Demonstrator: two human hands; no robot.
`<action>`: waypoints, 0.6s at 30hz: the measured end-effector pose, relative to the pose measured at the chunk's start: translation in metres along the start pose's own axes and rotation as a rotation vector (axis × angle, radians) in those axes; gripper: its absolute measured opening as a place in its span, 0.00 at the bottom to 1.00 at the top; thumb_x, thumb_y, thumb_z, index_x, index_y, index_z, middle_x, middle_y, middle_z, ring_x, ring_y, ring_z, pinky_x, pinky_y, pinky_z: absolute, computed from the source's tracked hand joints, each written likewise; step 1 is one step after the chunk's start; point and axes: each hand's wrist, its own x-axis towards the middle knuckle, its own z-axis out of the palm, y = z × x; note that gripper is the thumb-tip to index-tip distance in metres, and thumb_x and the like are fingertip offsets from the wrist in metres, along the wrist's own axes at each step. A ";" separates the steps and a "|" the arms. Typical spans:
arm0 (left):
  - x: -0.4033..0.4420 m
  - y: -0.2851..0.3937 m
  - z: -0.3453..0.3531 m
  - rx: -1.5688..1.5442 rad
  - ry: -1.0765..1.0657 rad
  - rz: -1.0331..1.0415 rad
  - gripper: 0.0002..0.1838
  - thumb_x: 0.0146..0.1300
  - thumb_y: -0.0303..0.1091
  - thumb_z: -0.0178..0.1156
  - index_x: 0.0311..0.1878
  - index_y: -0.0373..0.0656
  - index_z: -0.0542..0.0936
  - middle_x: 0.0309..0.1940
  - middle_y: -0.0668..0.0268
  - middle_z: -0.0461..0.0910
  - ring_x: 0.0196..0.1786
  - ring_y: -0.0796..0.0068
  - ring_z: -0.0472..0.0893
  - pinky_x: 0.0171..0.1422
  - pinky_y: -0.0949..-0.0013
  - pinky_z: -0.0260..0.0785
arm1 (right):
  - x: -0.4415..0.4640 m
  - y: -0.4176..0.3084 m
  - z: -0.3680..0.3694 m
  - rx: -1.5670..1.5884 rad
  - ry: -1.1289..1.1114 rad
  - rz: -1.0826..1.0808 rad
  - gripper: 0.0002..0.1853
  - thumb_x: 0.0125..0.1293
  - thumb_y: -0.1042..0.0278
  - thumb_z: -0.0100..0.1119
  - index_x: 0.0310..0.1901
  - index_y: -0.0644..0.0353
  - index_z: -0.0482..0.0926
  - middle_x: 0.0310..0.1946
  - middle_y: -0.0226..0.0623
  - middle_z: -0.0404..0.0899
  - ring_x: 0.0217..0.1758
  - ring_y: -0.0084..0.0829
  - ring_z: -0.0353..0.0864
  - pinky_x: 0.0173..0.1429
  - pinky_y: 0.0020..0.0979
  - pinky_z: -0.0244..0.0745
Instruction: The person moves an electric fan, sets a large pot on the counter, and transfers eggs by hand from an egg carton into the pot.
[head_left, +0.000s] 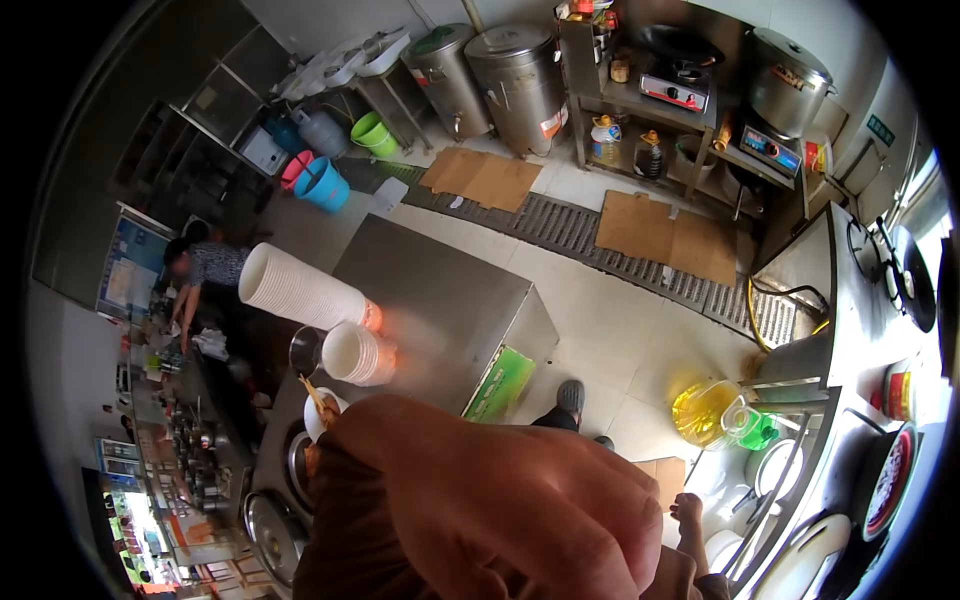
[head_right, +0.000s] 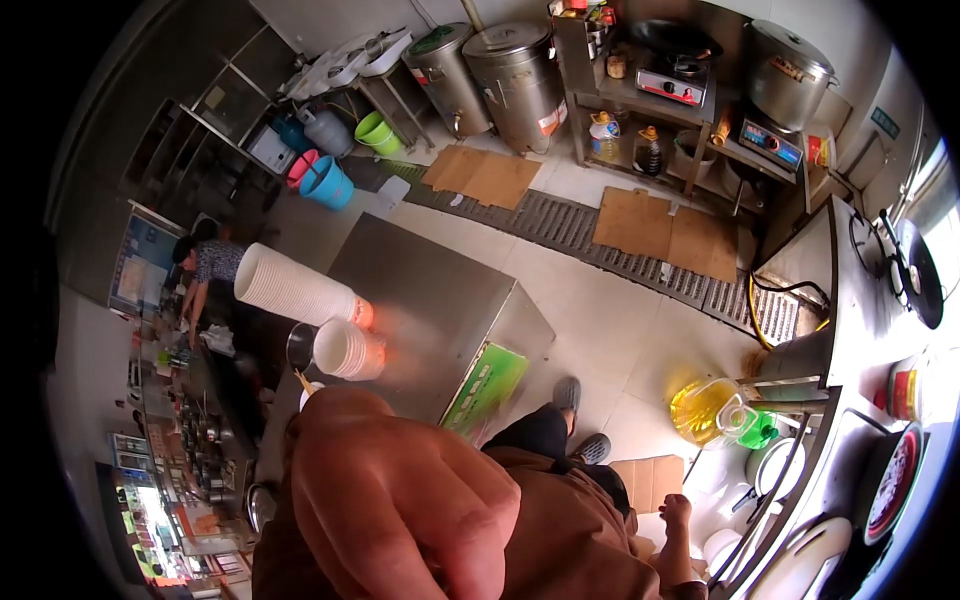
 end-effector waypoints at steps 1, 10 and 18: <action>0.002 0.005 -0.016 0.099 -0.061 -0.081 0.16 0.61 0.37 0.59 0.46 0.34 0.75 0.37 0.59 0.73 0.34 0.66 0.75 0.35 0.68 0.69 | 0.002 0.002 -0.004 -0.013 -0.013 0.036 0.06 0.62 0.68 0.51 0.35 0.60 0.75 0.25 0.32 0.74 0.21 0.28 0.77 0.20 0.28 0.71; 0.029 0.009 -0.183 0.287 -0.133 -0.074 0.17 0.66 0.45 0.51 0.45 0.40 0.75 0.35 0.63 0.72 0.33 0.65 0.73 0.37 0.65 0.66 | 0.008 -0.106 -0.010 -0.102 0.071 0.099 0.09 0.60 0.68 0.53 0.37 0.64 0.76 0.25 0.35 0.76 0.22 0.29 0.78 0.23 0.30 0.74; 0.044 0.051 -0.315 0.588 -0.062 -0.071 0.11 0.60 0.33 0.60 0.44 0.42 0.77 0.36 0.65 0.74 0.31 0.71 0.73 0.34 0.70 0.66 | 0.042 -0.322 0.027 -0.088 0.097 -0.178 0.12 0.61 0.66 0.54 0.41 0.65 0.77 0.28 0.34 0.78 0.29 0.27 0.80 0.29 0.27 0.73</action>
